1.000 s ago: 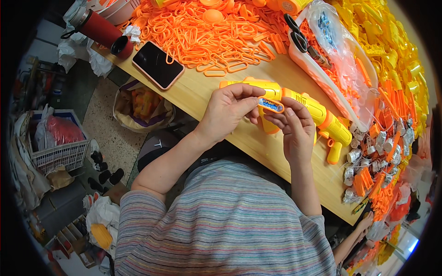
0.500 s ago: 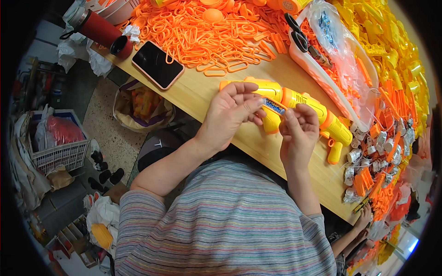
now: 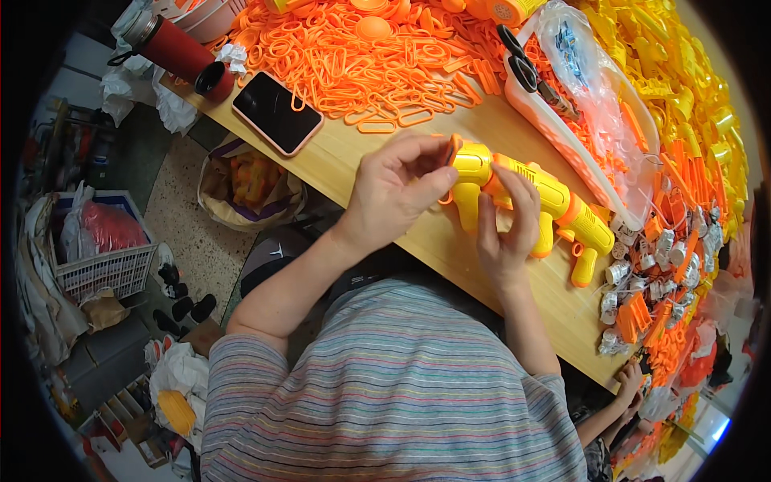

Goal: Assembling plastic toy gun components and applying decorative stickers at a factory workbench.

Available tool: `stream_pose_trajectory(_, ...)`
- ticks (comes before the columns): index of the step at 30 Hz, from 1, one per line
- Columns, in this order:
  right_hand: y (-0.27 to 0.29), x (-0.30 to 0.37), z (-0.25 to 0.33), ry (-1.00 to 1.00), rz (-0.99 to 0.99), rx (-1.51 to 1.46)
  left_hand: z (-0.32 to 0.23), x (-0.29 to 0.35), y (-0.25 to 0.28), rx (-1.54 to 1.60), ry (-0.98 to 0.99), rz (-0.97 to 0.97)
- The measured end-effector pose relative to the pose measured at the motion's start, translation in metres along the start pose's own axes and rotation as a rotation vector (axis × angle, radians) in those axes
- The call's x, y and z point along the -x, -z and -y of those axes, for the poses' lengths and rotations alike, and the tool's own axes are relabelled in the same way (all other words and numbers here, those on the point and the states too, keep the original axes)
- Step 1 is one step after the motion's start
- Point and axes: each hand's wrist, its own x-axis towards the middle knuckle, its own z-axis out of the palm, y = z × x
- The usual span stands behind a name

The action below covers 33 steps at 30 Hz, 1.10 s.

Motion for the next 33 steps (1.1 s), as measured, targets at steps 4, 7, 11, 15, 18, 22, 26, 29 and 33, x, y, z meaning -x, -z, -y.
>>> stream_pose_trajectory(4,0.002,-0.004,-0.013,-0.034,0.251,0.478,-0.011,-0.018,0.007,-0.794,-0.371,0.06)
stream_pose_trajectory(7,-0.003,-0.002,-0.012,-0.014,0.257,0.497,-0.009,-0.022,0.007,-0.99,-0.455,0.146)
stream_pose_trajectory(11,-0.017,0.005,0.002,-0.031,0.234,0.445,-0.011,-0.021,0.015,-1.184,-0.437,0.181)
stream_pose_trajectory(15,-0.025,0.008,0.005,-0.043,0.209,0.35,-0.015,-0.017,0.021,-1.299,-0.463,0.244)
stream_pose_trajectory(18,-0.027,0.008,0.003,-0.027,0.209,0.262,-0.017,-0.016,0.021,-1.304,-0.437,0.231)
stream_pose_trajectory(22,-0.032,0.01,0.0,0.037,0.184,0.136,-0.016,-0.016,0.022,-1.295,-0.445,0.234)
stream_pose_trajectory(26,-0.041,0.01,0.007,-0.135,0.123,-0.229,-0.019,-0.015,0.021,-1.322,-0.435,0.251)
stream_pose_trajectory(29,-0.05,0.009,0.001,-0.727,0.074,-0.747,-0.018,-0.014,0.021,-1.351,-0.455,0.244)
stream_pose_trajectory(33,-0.056,0.006,-0.005,-0.637,0.067,-0.806,-0.017,-0.014,0.026,-1.337,-0.457,0.266)
